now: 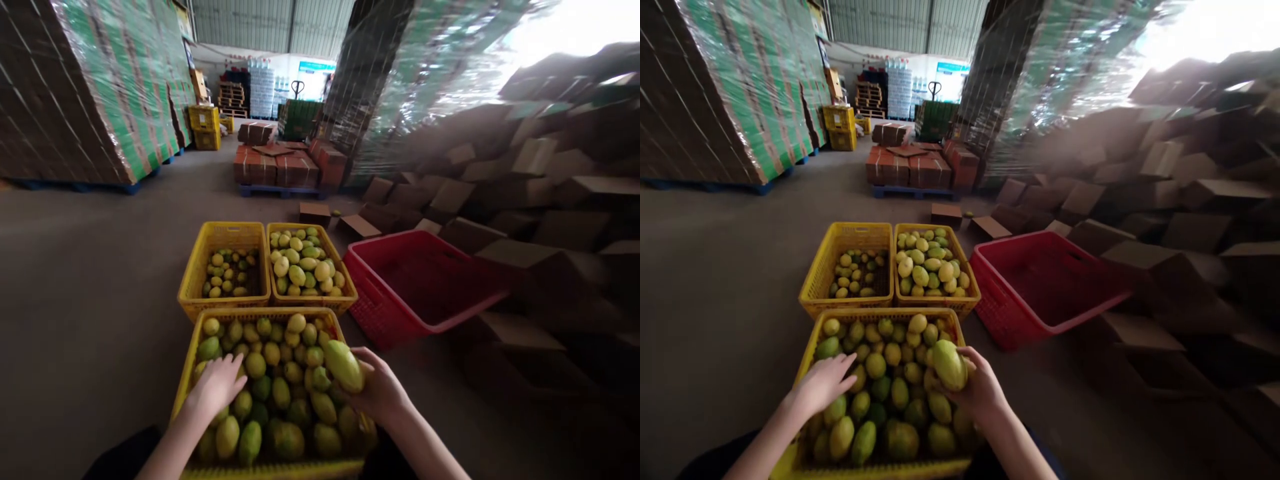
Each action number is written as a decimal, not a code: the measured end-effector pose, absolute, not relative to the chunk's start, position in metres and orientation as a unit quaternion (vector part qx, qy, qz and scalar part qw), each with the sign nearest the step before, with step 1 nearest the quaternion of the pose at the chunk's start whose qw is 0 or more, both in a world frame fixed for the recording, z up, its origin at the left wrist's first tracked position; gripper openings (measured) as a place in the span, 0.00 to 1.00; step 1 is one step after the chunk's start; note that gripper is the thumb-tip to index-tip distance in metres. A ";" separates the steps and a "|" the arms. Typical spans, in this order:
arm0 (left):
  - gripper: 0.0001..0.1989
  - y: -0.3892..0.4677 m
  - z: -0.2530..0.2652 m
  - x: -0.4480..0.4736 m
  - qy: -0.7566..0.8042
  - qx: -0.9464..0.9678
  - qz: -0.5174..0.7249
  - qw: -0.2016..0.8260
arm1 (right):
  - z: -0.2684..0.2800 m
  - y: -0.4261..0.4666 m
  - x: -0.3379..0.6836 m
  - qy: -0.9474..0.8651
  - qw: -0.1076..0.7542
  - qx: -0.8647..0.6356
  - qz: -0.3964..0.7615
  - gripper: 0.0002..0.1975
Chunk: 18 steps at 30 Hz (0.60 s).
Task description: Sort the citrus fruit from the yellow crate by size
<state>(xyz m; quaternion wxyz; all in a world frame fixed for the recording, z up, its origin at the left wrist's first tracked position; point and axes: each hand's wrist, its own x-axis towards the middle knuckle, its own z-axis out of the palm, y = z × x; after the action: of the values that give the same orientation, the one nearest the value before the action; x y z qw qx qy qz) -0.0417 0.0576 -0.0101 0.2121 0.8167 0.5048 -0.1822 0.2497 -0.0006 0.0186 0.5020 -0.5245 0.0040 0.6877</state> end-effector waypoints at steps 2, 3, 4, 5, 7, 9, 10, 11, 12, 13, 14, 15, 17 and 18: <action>0.28 0.064 -0.013 -0.043 0.519 0.804 -0.188 0.220 | 0.016 0.039 0.267 -0.092 0.511 -0.599 0.610 0.10; 0.29 0.066 -0.015 -0.044 0.524 0.799 -0.189 0.225 | 0.015 0.066 0.274 -0.127 0.513 -0.629 0.570 0.12; 0.29 0.068 -0.017 -0.045 0.529 0.795 -0.188 0.229 | 0.014 0.098 0.281 -0.143 0.513 -0.645 0.548 0.13; 0.29 0.070 -0.020 -0.045 0.535 0.790 -0.186 0.233 | 0.013 0.131 0.287 -0.172 0.518 -0.676 0.495 0.14; 0.28 0.073 -0.023 -0.047 0.547 0.780 -0.181 0.243 | 0.007 0.196 0.293 -0.236 0.530 -0.720 0.380 0.18; 0.28 0.075 -0.026 -0.047 0.556 0.772 -0.180 0.251 | -0.005 0.249 0.292 -0.292 0.533 -0.740 0.286 0.25; 0.28 0.076 -0.027 -0.047 0.560 0.768 -0.182 0.252 | -0.013 0.269 0.289 -0.320 0.525 -0.746 0.257 0.27; 0.28 0.077 -0.028 -0.047 0.565 0.764 -0.185 0.251 | -0.023 0.285 0.285 -0.347 0.510 -0.751 0.236 0.28; 0.28 0.078 -0.029 -0.046 0.571 0.760 -0.187 0.248 | -0.033 0.297 0.281 -0.372 0.489 -0.756 0.225 0.29; 0.28 0.078 -0.030 -0.045 0.578 0.755 -0.188 0.245 | -0.043 0.305 0.277 -0.394 0.465 -0.762 0.219 0.29; 0.28 0.079 -0.031 -0.045 0.583 0.752 -0.187 0.245 | -0.052 0.312 0.273 -0.411 0.440 -0.769 0.216 0.29; 0.27 0.079 -0.031 -0.044 0.584 0.751 -0.186 0.246 | -0.060 0.317 0.271 -0.424 0.415 -0.776 0.214 0.31; 0.27 0.078 -0.030 -0.042 0.574 0.757 -0.179 0.255 | -0.070 0.320 0.271 -0.438 0.370 -0.793 0.207 0.34; 0.26 0.078 -0.029 -0.042 0.566 0.762 -0.175 0.260 | -0.073 0.318 0.273 -0.446 0.345 -0.802 0.198 0.36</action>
<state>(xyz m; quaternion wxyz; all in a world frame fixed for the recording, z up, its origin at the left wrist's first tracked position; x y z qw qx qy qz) -0.0420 0.0776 -0.0288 0.2605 0.7622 0.5661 -0.1754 0.2733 0.3184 -0.0731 0.3451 -0.8020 -0.4455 0.1977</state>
